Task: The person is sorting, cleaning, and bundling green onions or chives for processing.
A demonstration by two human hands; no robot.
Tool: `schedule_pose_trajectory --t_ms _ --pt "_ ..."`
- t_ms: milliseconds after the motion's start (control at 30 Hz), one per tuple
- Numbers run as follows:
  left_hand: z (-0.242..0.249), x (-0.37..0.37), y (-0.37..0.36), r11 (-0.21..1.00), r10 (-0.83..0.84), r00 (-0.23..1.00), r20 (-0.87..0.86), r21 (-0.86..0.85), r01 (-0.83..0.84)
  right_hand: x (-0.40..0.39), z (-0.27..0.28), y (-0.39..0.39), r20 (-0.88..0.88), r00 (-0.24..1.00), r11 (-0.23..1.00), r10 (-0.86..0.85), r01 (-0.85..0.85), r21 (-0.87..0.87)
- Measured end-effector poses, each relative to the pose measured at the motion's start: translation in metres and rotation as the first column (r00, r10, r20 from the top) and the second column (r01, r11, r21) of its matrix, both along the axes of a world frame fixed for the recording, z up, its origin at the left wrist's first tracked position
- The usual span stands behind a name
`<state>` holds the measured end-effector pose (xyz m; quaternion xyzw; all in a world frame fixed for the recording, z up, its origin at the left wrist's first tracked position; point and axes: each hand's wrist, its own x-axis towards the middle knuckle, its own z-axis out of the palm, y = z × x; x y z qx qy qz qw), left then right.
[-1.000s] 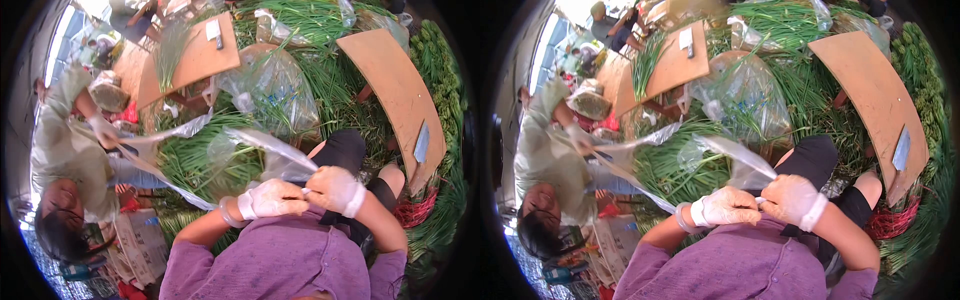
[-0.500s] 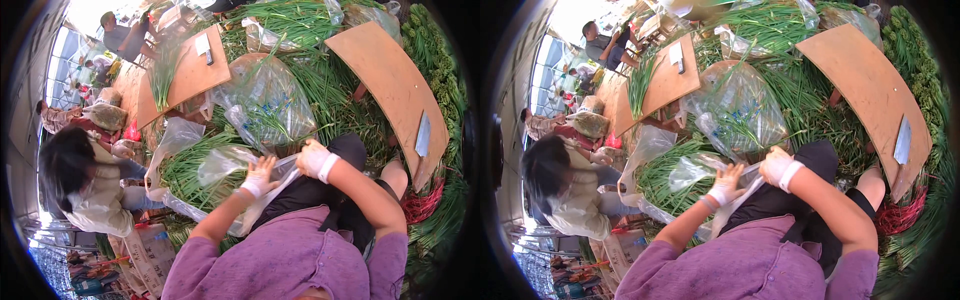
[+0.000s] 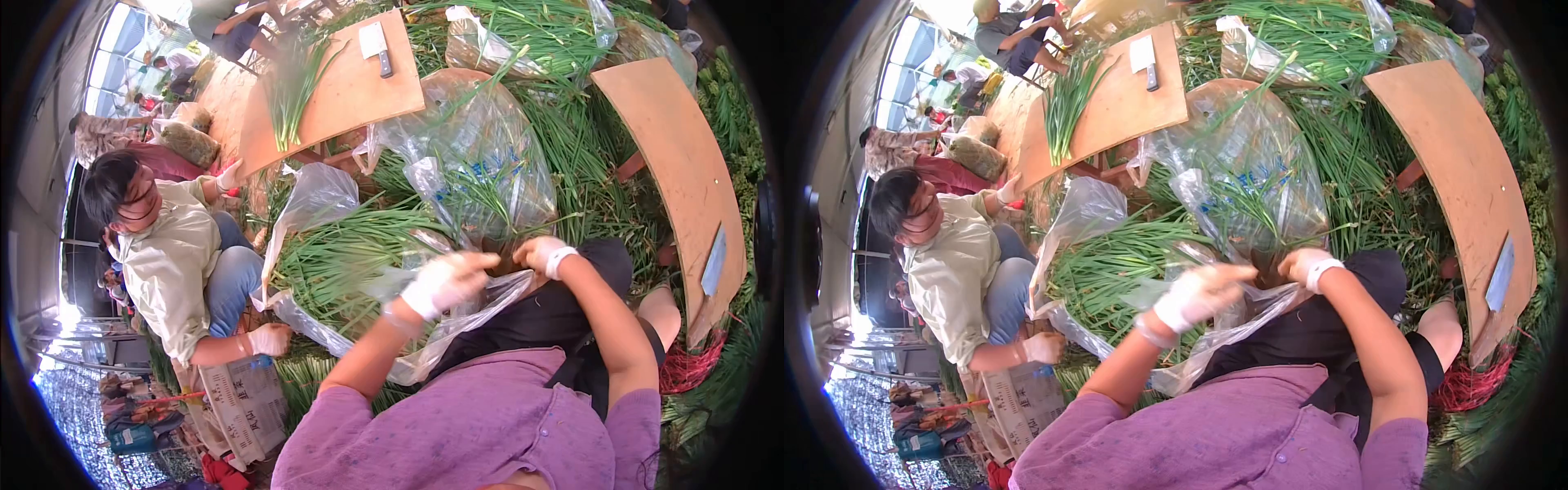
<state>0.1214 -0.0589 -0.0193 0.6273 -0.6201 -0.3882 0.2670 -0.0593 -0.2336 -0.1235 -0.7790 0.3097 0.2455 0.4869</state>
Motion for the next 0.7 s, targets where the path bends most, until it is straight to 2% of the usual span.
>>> schedule_pose_trajectory --t_ms 33,67,100,133,167,200,233,267,300,333,367,433,467,500,533,567,600,633,667,700 --pt "-0.002 0.024 0.003 0.984 0.169 0.975 -0.142 -0.027 -0.175 -0.003 0.004 -0.005 0.107 0.963 0.963 -0.248 0.233 0.138" --pt "0.017 0.049 -0.001 0.947 0.309 0.948 -0.074 -0.072 -0.314 -0.005 0.015 -0.009 0.17 0.901 0.908 -0.399 0.363 0.21" --pt "0.013 0.086 0.0 0.9 0.409 0.902 -0.136 -0.105 -0.423 -0.007 0.028 -0.012 0.22 0.813 0.832 -0.538 0.471 0.293" --pt "0.011 0.124 0.003 0.827 0.54 0.84 -0.056 -0.154 -0.541 -0.015 0.03 -0.018 0.294 0.77 0.817 -0.566 0.477 0.325" --pt "0.015 0.161 0.012 0.75 0.638 0.737 -0.223 -0.035 -0.66 -0.023 0.034 -0.024 0.365 0.718 0.801 -0.592 0.479 0.357" --pt "-0.01 0.224 0.036 0.692 0.717 0.687 -0.122 0.001 -0.722 -0.029 0.049 -0.027 0.382 0.699 0.795 -0.604 0.497 0.348" --pt "-0.011 0.258 0.061 0.557 0.824 0.562 -0.071 -0.076 -0.827 -0.037 0.062 -0.03 0.4 0.673 0.783 -0.622 0.524 0.337" --pt "-0.023 0.308 0.091 0.269 0.962 0.264 -0.071 0.076 -0.96 -0.049 0.064 -0.035 0.426 0.64 0.768 -0.64 0.544 0.337" --pt "-0.07 0.362 0.139 0.037 0.832 -0.027 -0.554 0.105 -0.994 -0.06 0.071 -0.037 0.425 0.591 0.725 -0.686 0.607 0.327" --pt "-0.1 0.403 0.178 0.053 0.82 0.067 -0.568 -0.04 -0.998 -0.072 0.071 -0.04 0.427 0.555 0.692 -0.714 0.651 0.312" --pt "-0.117 0.425 0.188 0.071 0.808 0.165 -0.566 -0.184 -0.98 -0.083 0.069 -0.042 0.426 0.515 0.653 -0.744 0.695 0.301" --pt "-0.03 0.298 0.08 0.348 0.862 0.301 -0.408 0.044 -0.936 -0.08 0.072 -0.042 0.407 0.487 0.616 -0.773 0.728 0.3" --pt "-0.025 0.26 0.037 0.483 0.856 0.476 -0.2 -0.018 -0.876 -0.071 0.071 -0.04 0.407 0.526 0.652 -0.747 0.699 0.295" --pt "-0.014 0.216 0.003 0.594 0.777 0.574 -0.258 0.0 -0.805 -0.059 0.069 -0.042 0.422 0.556 0.687 -0.716 0.667 0.288" --pt "-0.046 0.202 -0.02 0.539 0.77 0.481 -0.419 0.024 -0.842 -0.045 0.063 -0.043 0.421 0.599 0.726 -0.681 0.625 0.287" --pt "-0.078 0.191 -0.041 0.444 0.789 0.353 -0.504 0.07 -0.893 -0.031 0.054 -0.044 0.42 0.634 0.758 -0.649 0.586 0.286" --pt "-0.098 0.171 -0.063 0.355 0.747 0.218 -0.628 0.1 -0.929 -0.02 0.046 -0.046 0.447 0.722 0.837 -0.528 0.53 0.134" --pt "-0.117 0.154 -0.076 0.36 0.728 0.253 -0.638 0.04 -0.932 -0.008 0.038 -0.049 0.448 0.8 0.889 -0.4 0.458 -0.024" --pt "-0.139 0.136 -0.088 0.181 0.825 0.016 -0.565 0.237 -0.954 0.003 0.032 -0.052 0.366 0.881 0.904 -0.3 0.385 -0.186" --pt "-0.143 0.112 -0.094 0.148 0.848 -0.035 -0.529 0.3 -0.942 0.016 0.028 -0.054 0.262 0.945 0.9 -0.198 0.281 -0.332"
